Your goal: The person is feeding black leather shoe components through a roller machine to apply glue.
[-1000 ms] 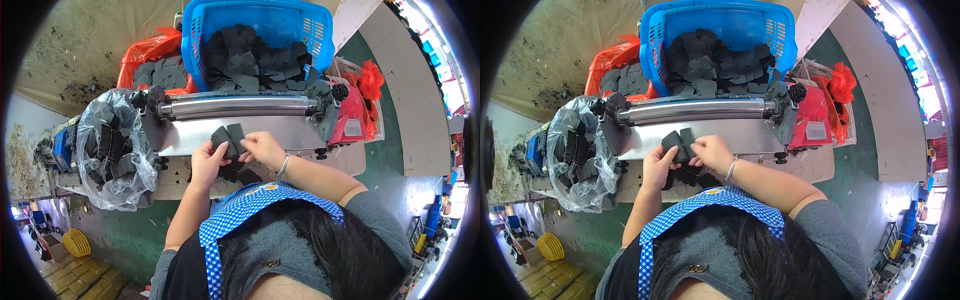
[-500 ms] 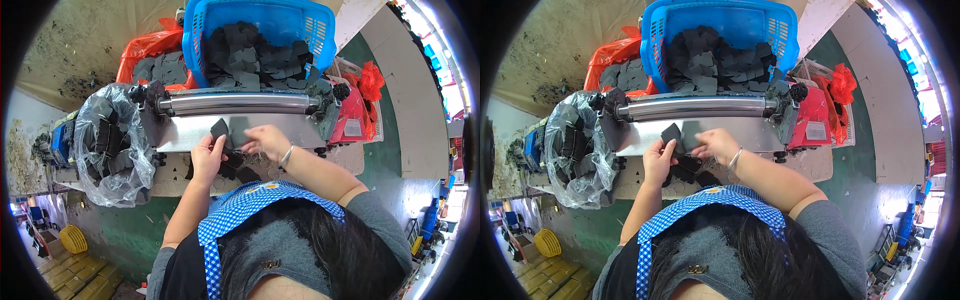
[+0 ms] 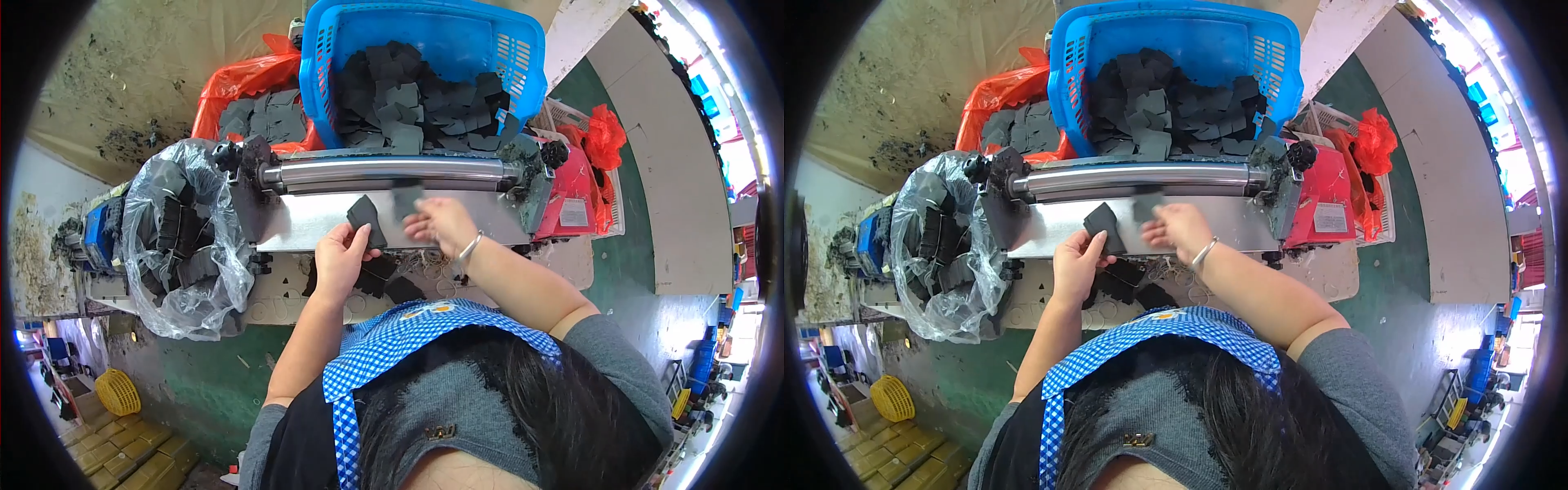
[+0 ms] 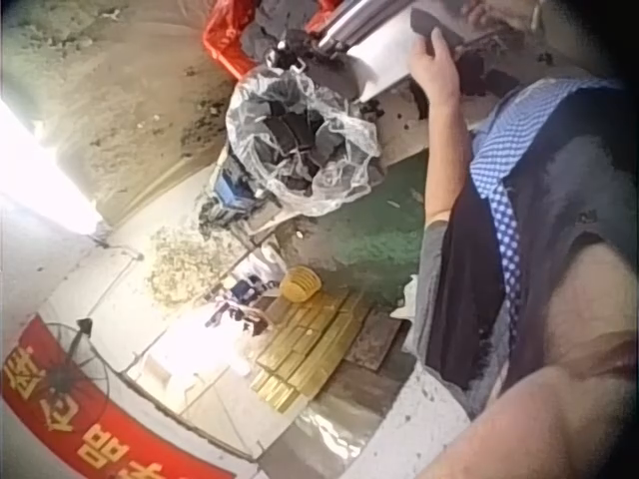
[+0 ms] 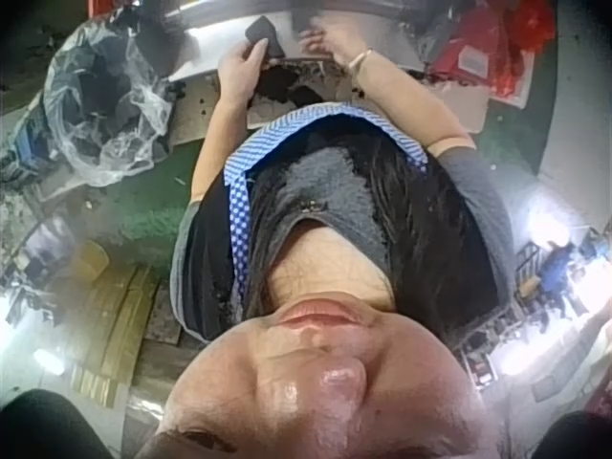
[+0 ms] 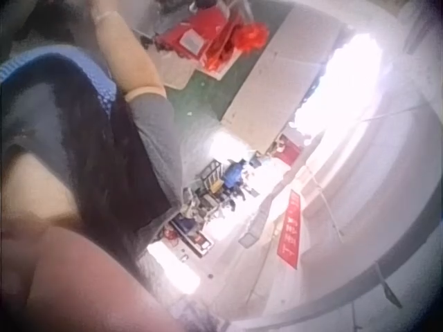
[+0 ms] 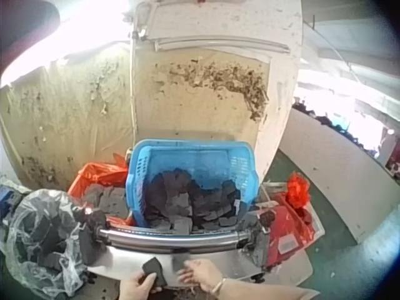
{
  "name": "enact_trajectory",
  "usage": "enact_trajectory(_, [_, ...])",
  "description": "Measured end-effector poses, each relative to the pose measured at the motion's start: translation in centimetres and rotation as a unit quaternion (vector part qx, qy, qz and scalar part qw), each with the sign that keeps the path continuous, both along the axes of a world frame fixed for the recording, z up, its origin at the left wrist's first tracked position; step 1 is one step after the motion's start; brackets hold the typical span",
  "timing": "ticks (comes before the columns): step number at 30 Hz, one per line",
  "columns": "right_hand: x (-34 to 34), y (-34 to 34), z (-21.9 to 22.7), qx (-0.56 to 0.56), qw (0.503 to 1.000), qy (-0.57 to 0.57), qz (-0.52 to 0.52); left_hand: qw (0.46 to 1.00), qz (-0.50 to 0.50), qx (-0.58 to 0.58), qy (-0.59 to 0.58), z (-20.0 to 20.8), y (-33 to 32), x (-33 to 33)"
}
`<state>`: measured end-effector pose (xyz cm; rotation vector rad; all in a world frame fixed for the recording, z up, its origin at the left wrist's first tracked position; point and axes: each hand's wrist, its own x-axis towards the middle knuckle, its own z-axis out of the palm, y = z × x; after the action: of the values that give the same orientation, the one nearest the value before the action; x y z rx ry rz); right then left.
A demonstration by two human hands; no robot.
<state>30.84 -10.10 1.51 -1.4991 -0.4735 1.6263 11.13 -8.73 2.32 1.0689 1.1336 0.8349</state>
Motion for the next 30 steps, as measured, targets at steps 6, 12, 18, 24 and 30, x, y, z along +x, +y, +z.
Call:
enact_trajectory(6, [-2.9,-2.1,1.4,0.218,0.944,-0.142,0.205,0.999,-0.02,0.026,0.034,-0.1,-0.3,0.6])
enact_trajectory(12, [0.5,0.2,0.1,-0.028,0.999,0.032,-0.034,1.0,0.022,-0.016,-0.004,0.1,0.4,0.0])
enact_trajectory(18, [-3.2,-2.1,1.9,0.124,0.976,-0.129,0.123,1.0,0.006,0.026,-0.009,-0.7,-0.4,1.1])
enact_trajectory(24, [-1.9,-1.3,1.9,0.002,0.998,-0.01,0.069,0.999,0.024,-0.009,-0.046,-0.9,-0.2,0.8])
enact_trajectory(30, [-1.8,-1.1,1.8,0.071,0.991,-0.083,0.076,0.995,0.026,0.085,0.036,-1.4,-0.2,0.9])
